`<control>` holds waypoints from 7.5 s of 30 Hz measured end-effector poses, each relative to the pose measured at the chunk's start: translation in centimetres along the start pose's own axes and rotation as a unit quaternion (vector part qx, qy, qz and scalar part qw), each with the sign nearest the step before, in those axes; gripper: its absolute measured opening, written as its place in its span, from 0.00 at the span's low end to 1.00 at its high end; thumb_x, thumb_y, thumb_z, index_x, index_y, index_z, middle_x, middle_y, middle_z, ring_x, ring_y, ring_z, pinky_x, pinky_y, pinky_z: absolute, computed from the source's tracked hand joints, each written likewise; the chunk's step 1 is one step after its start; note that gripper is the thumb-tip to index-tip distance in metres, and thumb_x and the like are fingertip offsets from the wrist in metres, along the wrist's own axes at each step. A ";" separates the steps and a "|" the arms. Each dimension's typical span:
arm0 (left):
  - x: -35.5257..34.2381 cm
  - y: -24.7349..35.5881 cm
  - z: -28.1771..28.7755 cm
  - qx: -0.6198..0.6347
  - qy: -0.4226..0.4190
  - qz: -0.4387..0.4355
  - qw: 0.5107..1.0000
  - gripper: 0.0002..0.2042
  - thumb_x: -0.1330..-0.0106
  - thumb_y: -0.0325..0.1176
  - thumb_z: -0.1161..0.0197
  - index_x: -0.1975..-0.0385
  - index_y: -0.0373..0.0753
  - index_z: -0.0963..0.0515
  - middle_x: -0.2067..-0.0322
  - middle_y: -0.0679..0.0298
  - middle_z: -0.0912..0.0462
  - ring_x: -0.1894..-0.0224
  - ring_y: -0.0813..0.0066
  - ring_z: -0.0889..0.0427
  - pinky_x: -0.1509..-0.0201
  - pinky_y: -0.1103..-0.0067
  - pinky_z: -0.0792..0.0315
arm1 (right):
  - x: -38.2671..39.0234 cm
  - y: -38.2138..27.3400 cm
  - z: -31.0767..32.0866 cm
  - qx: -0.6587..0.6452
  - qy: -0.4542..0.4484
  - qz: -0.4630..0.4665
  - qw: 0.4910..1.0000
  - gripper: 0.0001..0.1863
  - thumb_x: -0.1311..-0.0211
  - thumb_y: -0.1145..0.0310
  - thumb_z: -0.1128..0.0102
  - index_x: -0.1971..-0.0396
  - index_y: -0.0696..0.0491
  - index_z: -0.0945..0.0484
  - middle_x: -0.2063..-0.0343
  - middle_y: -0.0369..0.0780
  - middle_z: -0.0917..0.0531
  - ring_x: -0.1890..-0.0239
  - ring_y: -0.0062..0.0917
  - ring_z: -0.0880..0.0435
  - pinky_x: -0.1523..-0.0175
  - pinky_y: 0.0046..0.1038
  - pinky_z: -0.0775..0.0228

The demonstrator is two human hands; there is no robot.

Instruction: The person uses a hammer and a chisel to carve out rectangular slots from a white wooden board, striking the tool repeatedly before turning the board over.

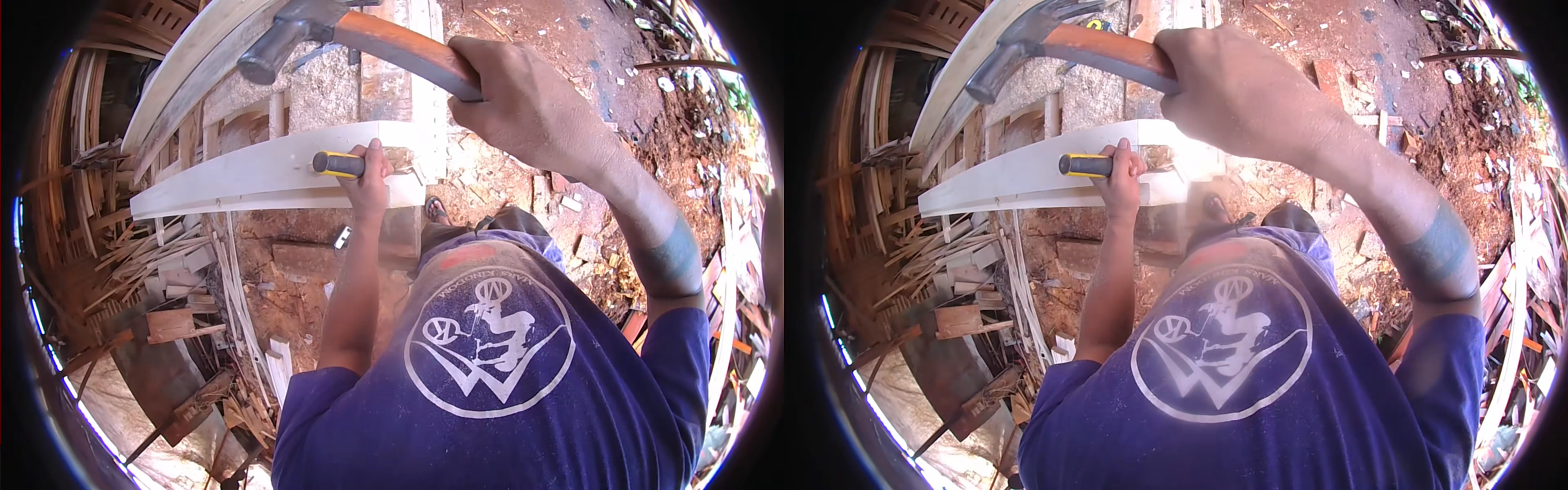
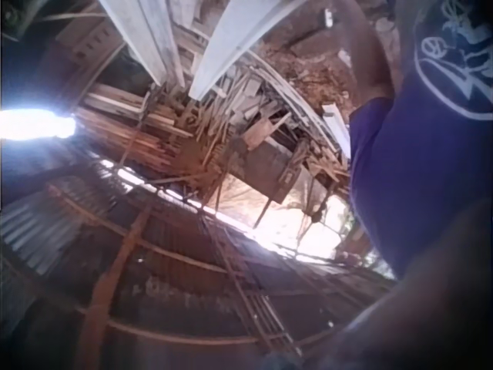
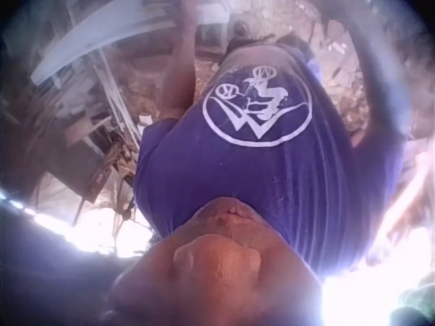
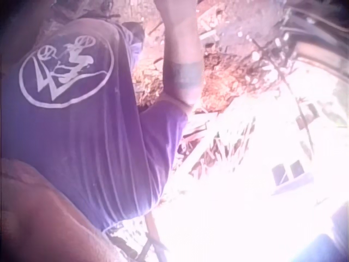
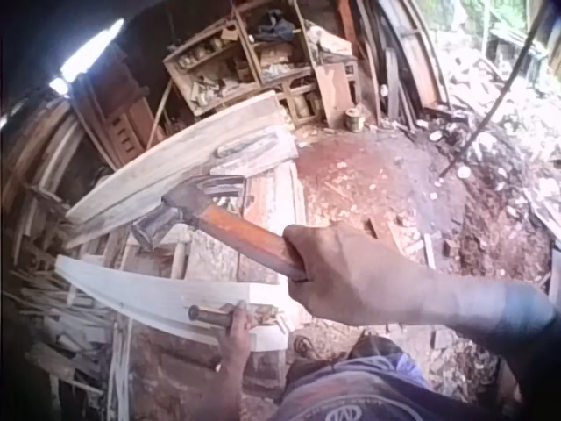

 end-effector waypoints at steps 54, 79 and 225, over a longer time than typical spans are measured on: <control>1.2 -0.5 -0.5 -0.086 0.035 -0.036 0.995 0.16 0.30 0.31 0.37 0.83 0.37 0.28 0.84 0.68 0.27 0.79 0.82 0.30 0.73 0.78 0.35 | 0.6 -4.2 -0.9 0.148 -0.049 0.088 0.984 0.10 0.45 0.75 0.43 0.64 0.62 0.24 0.76 0.52 0.16 0.71 0.45 0.13 0.64 0.40 0.18; 10.8 -3.1 2.5 -0.277 -0.090 -0.246 0.924 0.03 0.29 0.28 0.37 0.66 0.39 0.22 0.63 0.65 0.17 0.60 0.76 0.20 0.52 0.75 0.25 | 8.3 6.5 2.3 -0.113 0.039 -0.139 0.983 0.11 0.44 0.74 0.43 0.63 0.63 0.23 0.79 0.48 0.19 0.77 0.35 0.18 0.67 0.39 0.28; 9.9 1.9 5.3 -0.228 -0.181 -0.221 0.931 0.05 0.27 0.20 0.50 0.65 0.35 0.28 0.66 0.58 0.21 0.56 0.63 0.19 0.46 0.63 0.24 | 13.2 12.9 -0.9 -0.097 0.047 -0.312 0.944 0.11 0.43 0.71 0.44 0.65 0.62 0.23 0.81 0.44 0.22 0.78 0.26 0.25 0.69 0.34 0.33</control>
Point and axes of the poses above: each hand's wrist, its own x-axis away from the middle knuckle, its own z-axis out of the back of the hand, y = z × x, the point moved 6 cm from there along -x, towards the middle knuckle
